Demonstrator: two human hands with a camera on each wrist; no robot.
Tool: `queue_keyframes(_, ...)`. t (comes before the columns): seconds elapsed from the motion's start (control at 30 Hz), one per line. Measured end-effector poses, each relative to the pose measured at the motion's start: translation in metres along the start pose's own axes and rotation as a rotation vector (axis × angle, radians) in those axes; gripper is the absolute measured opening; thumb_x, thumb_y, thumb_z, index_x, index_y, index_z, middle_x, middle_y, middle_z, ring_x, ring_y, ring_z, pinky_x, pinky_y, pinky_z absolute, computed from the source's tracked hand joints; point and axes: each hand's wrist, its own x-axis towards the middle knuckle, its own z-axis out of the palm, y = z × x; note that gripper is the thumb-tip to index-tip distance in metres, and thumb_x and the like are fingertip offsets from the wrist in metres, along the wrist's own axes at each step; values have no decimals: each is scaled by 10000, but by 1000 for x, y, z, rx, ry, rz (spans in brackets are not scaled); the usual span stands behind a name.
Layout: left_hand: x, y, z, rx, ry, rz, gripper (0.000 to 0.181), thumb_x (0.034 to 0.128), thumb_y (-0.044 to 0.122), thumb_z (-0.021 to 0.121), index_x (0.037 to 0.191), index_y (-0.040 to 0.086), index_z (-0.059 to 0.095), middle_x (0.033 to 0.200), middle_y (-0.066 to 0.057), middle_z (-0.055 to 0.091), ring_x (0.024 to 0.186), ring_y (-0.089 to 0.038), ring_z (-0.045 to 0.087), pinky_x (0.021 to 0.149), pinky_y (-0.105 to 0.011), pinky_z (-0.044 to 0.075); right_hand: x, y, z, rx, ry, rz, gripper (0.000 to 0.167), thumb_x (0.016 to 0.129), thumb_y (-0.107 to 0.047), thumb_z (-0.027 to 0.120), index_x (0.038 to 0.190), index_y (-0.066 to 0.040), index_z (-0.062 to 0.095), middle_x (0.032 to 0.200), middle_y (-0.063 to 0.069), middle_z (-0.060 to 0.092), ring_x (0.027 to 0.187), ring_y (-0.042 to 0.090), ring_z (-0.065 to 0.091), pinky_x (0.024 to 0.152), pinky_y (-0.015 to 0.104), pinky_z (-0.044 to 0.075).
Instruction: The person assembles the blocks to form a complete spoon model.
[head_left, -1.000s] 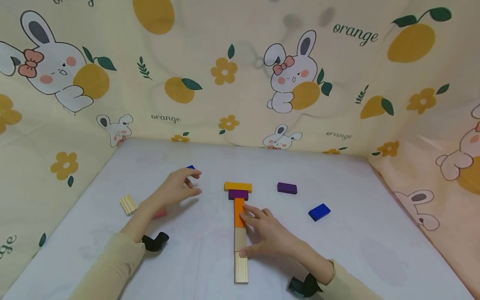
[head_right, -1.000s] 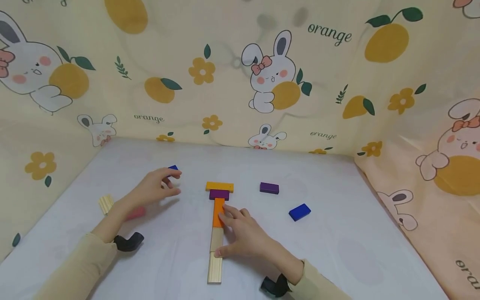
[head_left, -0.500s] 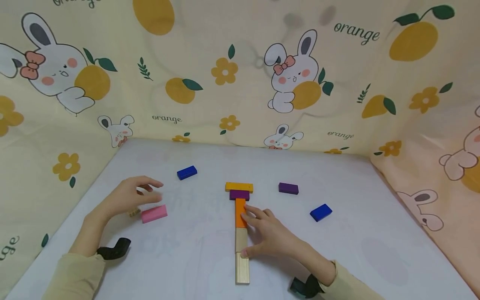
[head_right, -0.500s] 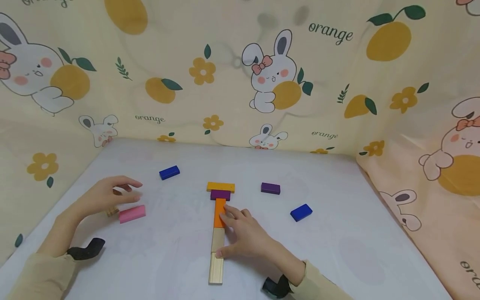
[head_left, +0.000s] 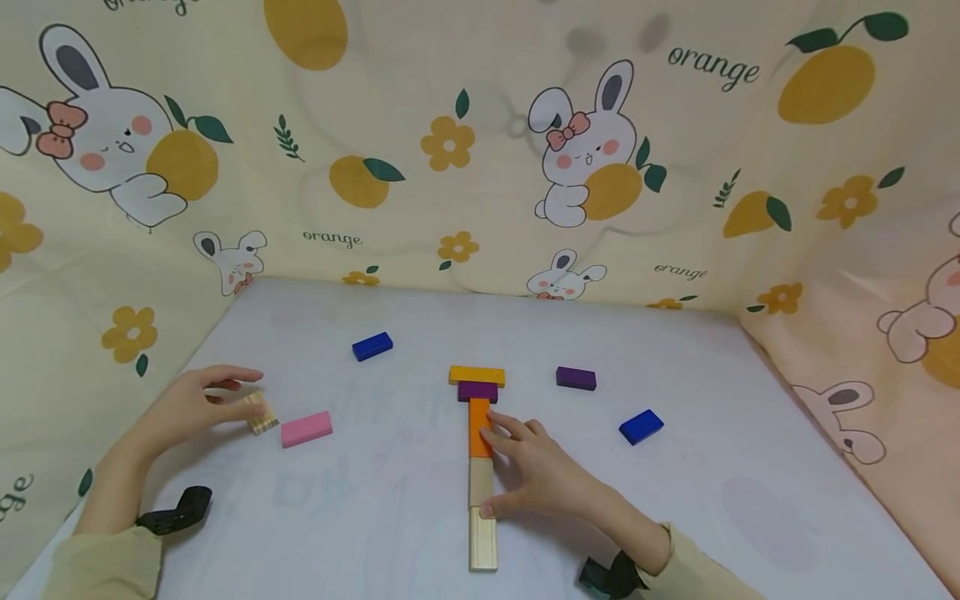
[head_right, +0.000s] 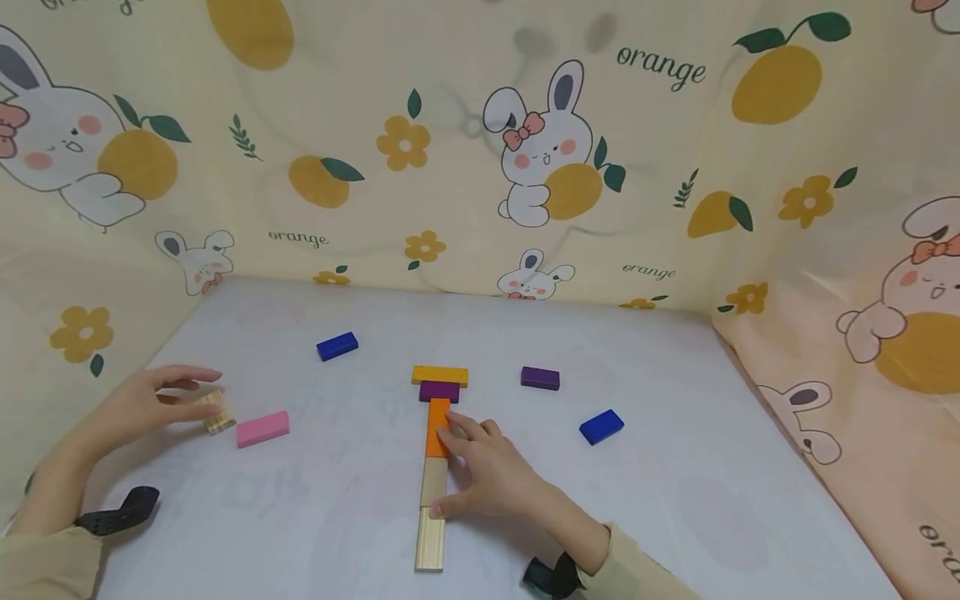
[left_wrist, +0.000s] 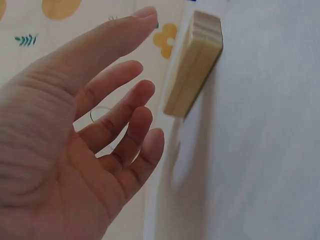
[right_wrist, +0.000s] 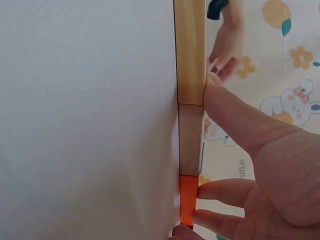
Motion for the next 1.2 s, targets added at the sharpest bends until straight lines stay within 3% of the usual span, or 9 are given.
queue_keyframes(0.47, -2, -8, 0, -47, -78, -23, 774, 780, 435, 823, 1359, 5, 544, 1355, -205, 535, 1181, -354, 504, 842, -148, 436, -1, -1, -1, 0, -5, 10, 952, 728, -641, 752, 1464, -102, 480, 1580, 71, 283, 1293, 352, 369, 986, 553, 420)
queue_keyframes(1.03, 1, -9, 6, -26, -104, 10, 742, 757, 364, 859, 1343, 22, 558, 1319, -177, 549, 1132, -313, 489, 883, -351, 449, 0, 0, -2, -2, 8, 2, 962, 722, -633, 764, 1464, -91, 477, 1576, 80, 288, 1287, 349, 374, 994, 544, 416)
queue_keyframes(1.2, 0, -11, 6, -11, -102, 3, 756, 743, 390, 862, 1335, 27, 565, 1310, -171, 552, 1132, -311, 489, 886, -295, 446, 0, 1, -1, 7, -2, 0, 959, 729, -628, 761, 1468, -91, 469, 1579, 81, 281, 1284, 345, 372, 992, 543, 418)
